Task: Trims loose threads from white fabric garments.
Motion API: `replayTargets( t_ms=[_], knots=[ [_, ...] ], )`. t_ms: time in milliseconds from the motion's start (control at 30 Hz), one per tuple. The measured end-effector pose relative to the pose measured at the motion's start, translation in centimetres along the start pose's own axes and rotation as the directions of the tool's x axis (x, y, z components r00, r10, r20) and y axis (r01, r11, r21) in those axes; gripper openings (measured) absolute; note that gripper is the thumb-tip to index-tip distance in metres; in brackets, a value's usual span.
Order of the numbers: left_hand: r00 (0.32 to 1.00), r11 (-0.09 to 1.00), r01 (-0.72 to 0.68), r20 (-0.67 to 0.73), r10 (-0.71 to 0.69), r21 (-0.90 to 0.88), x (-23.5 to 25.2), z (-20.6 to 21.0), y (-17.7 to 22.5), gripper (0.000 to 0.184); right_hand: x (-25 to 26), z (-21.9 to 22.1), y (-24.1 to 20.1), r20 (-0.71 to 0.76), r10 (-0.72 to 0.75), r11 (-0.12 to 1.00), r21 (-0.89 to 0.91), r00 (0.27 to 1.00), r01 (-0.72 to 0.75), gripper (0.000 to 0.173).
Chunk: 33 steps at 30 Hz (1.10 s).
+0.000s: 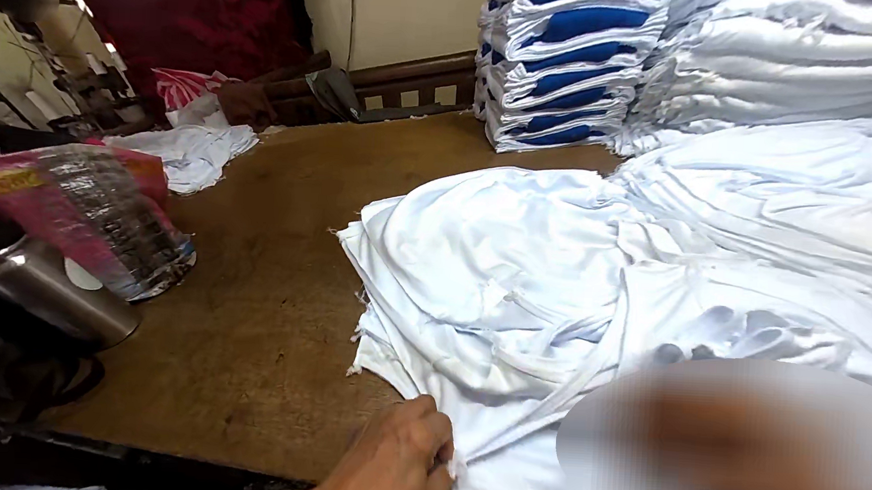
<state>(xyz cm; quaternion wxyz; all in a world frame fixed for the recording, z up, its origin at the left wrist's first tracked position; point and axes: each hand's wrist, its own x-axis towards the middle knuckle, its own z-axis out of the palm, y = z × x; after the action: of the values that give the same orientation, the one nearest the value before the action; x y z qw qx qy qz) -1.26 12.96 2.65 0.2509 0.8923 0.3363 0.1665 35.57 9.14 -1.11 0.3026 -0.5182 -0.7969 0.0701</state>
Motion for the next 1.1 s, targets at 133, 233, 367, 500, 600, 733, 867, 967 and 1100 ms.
replayTargets(
  t_ms=[133, 233, 367, 500, 600, 733, 867, 967, 1100],
  knots=[
    [0.984, 0.994, -0.095, -0.149, 0.102, 0.051, 0.8, 1.4, 1.3, 0.012, -2.8, -2.5, 2.5, 0.016, 0.000, 1.000, -0.006, 1.000, 0.000, 0.026],
    [0.960, 0.990, -0.008, -0.277, 0.047, 0.137, 2.0, 1.0, -0.1, 0.033, -4.5, -3.8, 4.6, -0.044, 0.010, 1.000, -0.007, 0.999, -0.010, 0.029],
    [0.810, 0.919, 0.395, -0.469, -0.351, -0.005, 4.6, -1.9, -3.9, 0.050, -5.5, -6.3, 3.6, -0.079, 0.089, 0.996, -0.013, 0.993, -0.091, 0.029],
    [0.614, 0.777, 0.567, -0.487, -0.621, -0.275, 6.6, -3.2, -5.1, 0.075, -3.9, -7.2, -2.2, -0.022, 0.027, 0.990, -0.135, 0.999, -0.029, 0.057],
    [0.547, 0.682, 0.481, -0.419, -0.724, -0.550, 9.1, -2.7, -5.2, 0.084, -1.1, -3.8, -3.4, -0.009, -0.011, 0.899, -0.437, 1.000, 0.006, 0.084],
    [0.565, 0.595, 0.417, -0.316, -0.762, -0.687, 12.1, -2.4, -5.4, 0.080, 2.1, -2.1, -1.9, -0.016, 0.096, 0.849, -0.520, 0.995, -0.090, 0.042],
    [0.606, 0.661, 0.360, -0.373, -0.702, -0.658, 11.8, -5.2, -5.0, 0.057, 3.9, -6.2, -1.8, -0.011, 0.269, 0.941, -0.212, 0.963, -0.265, 0.013],
    [0.627, 0.655, 0.267, -0.388, -0.675, -0.707, 11.1, -7.5, -4.0, 0.054, 3.9, -9.4, -5.2, -0.037, 0.366, 0.930, 0.047, 0.930, -0.364, 0.014],
    [0.563, 0.612, 0.239, -0.406, -0.720, -0.753, 11.6, -7.7, -5.1, 0.051, 2.9, -8.1, -7.3, 0.003, 0.251, 0.963, 0.102, 0.968, -0.250, 0.010]
  ],
)
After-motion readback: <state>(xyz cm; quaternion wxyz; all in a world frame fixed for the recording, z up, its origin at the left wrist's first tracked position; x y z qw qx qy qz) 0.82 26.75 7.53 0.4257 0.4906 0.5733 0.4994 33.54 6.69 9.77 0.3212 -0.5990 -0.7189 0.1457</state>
